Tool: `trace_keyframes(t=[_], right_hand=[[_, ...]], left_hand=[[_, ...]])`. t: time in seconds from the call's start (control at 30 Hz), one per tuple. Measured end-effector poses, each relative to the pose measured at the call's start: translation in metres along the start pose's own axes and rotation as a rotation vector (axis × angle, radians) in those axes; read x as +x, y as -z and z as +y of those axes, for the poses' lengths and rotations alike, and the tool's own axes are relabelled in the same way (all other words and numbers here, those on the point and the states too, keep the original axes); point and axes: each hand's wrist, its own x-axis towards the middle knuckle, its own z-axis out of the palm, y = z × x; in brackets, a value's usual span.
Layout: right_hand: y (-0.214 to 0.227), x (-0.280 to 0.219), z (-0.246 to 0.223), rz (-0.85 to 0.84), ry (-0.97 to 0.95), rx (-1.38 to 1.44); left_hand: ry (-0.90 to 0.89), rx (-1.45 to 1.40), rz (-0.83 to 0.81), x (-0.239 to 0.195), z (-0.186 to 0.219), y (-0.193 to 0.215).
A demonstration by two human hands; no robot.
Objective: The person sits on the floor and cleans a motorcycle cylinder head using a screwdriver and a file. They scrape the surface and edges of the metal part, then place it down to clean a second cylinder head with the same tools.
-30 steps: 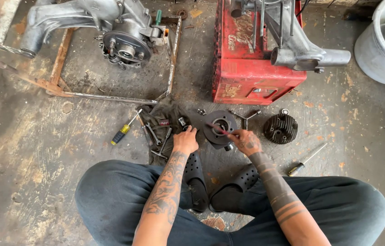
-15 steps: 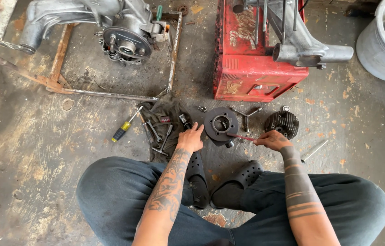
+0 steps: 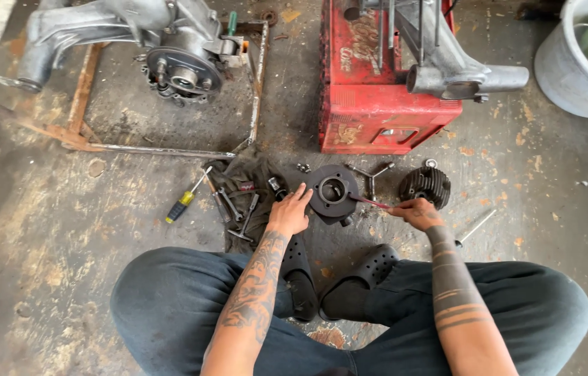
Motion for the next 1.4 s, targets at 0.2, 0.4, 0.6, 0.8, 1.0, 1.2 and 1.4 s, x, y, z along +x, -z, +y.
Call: trace_keyframes(t=[0.2, 0.4, 0.6, 0.8, 1.0, 1.2, 1.4], right_hand=[[-0.029, -0.019, -0.025, -0.001, 0.062, 0.063], [-0.056, -0.024, -0.089, 0.148, 0.146, -0.153], [-0.053, -0.044, -0.120, 0.069, 0.192, -0.292], [-0.044, -0.060, -0.126, 0.016, 0.227, -0.256], [0.002, -0.081, -0.126, -0.204, 0.196, -0.206], [0.004, -0.055, -0.066, -0.129, 0.146, -0.204], [-0.019, -0.083, -0.107, -0.118, 0.175, -0.220]], left_hand=[[-0.011, 0.029, -0.022, 0.025, 0.004, -0.032], [-0.005, 0.077, -0.022, 0.019, 0.008, -0.033], [0.117, 0.036, 0.017, 0.032, -0.017, -0.033], [0.176, 0.021, -0.074, 0.033, -0.033, -0.043], [0.074, -0.016, -0.054, 0.011, -0.003, -0.010], [0.018, 0.054, -0.053, 0.014, 0.000, -0.016], [0.012, 0.073, -0.011, 0.017, 0.001, -0.021]])
